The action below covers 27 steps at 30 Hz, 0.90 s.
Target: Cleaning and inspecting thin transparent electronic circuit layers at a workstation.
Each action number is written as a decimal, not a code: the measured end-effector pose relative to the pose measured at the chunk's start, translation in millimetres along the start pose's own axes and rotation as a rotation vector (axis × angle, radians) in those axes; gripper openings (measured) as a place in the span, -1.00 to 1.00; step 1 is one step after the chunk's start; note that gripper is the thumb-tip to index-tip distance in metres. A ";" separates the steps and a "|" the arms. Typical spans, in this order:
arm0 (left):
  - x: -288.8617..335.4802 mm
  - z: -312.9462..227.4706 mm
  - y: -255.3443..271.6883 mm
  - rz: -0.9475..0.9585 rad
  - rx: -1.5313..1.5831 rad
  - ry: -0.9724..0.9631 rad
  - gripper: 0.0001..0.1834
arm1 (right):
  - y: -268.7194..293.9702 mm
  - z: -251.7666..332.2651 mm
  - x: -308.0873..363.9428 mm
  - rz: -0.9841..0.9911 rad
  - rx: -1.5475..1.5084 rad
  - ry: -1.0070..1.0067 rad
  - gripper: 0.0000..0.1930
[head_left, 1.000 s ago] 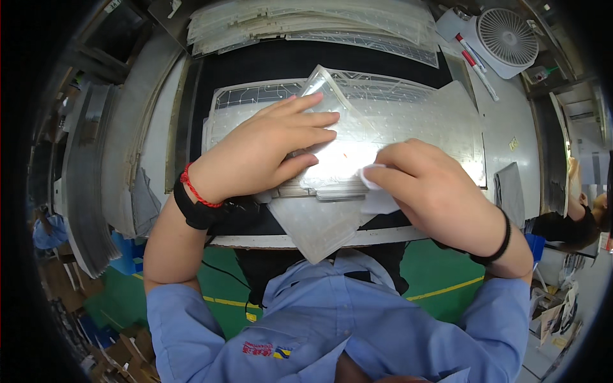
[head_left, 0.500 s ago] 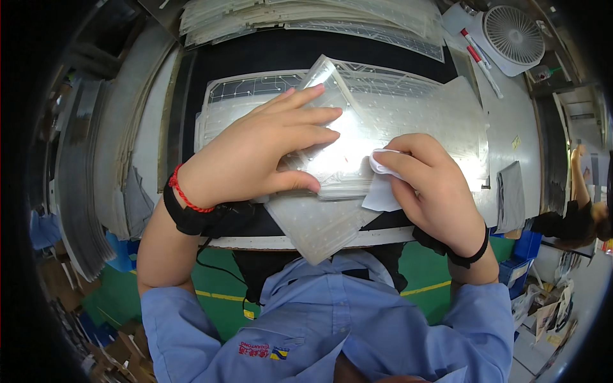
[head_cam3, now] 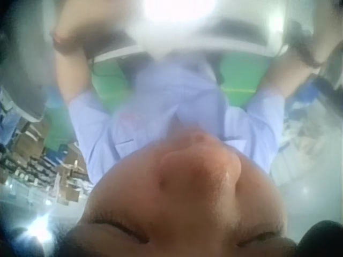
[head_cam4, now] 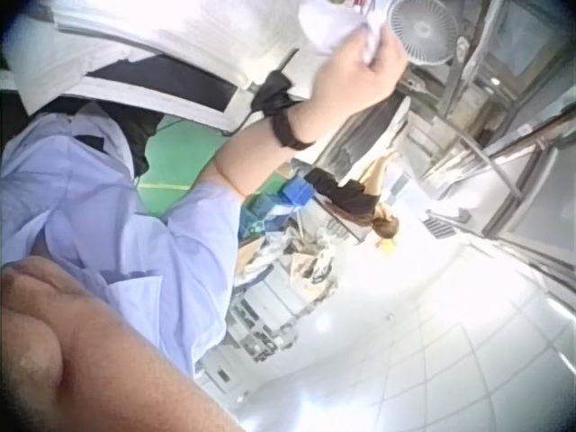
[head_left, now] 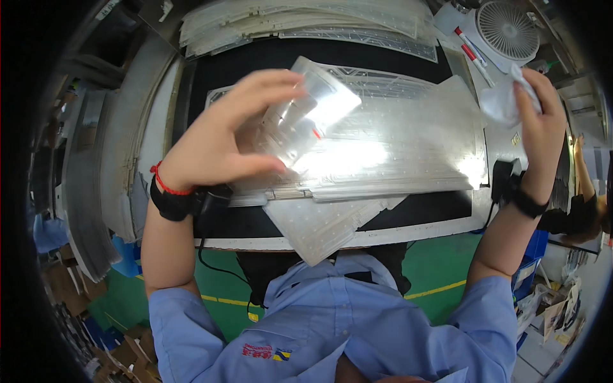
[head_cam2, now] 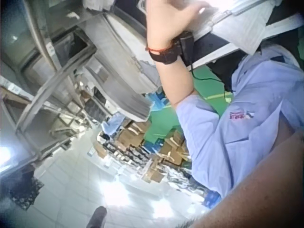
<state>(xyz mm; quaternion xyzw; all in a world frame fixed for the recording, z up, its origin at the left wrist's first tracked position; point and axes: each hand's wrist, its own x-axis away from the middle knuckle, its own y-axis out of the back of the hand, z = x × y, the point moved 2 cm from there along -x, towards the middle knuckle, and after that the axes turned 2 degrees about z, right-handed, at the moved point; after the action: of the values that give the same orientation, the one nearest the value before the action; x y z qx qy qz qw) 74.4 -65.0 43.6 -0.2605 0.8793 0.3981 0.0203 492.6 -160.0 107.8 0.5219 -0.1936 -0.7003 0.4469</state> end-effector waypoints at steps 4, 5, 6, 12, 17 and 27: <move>15.1 38.5 21.8 -0.346 0.697 0.306 -0.02 | 5.1 -98.6 -11.7 -0.160 -0.169 -0.301 -0.68; 24.2 45.9 30.5 -0.302 0.760 0.351 -0.04 | -12.9 -123.3 -6.4 -0.180 -0.228 -0.374 -0.67; 30.8 53.9 41.5 -0.248 0.834 0.386 -0.05 | -21.5 -139.7 -3.4 -0.202 -0.271 -0.453 -0.66; 34.7 73.0 46.1 -0.294 0.571 0.636 -0.52 | -30.9 -169.3 9.8 -0.125 -0.071 -0.362 -0.67; 28.9 66.5 49.5 -0.596 0.691 0.447 -0.73 | -36.2 -189.7 12.7 -0.177 -0.062 -0.334 -0.70; 84.0 69.1 160.8 -1.113 0.892 -0.002 -0.72 | -27.3 -189.5 17.3 -0.286 -0.024 -0.295 -0.71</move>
<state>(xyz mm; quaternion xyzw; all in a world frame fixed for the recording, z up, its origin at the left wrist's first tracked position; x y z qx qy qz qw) -86.2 35.0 86.9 -0.6374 0.6948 -0.0688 0.3261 651.4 -123.0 5.9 0.4303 -0.1723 -0.8278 0.3159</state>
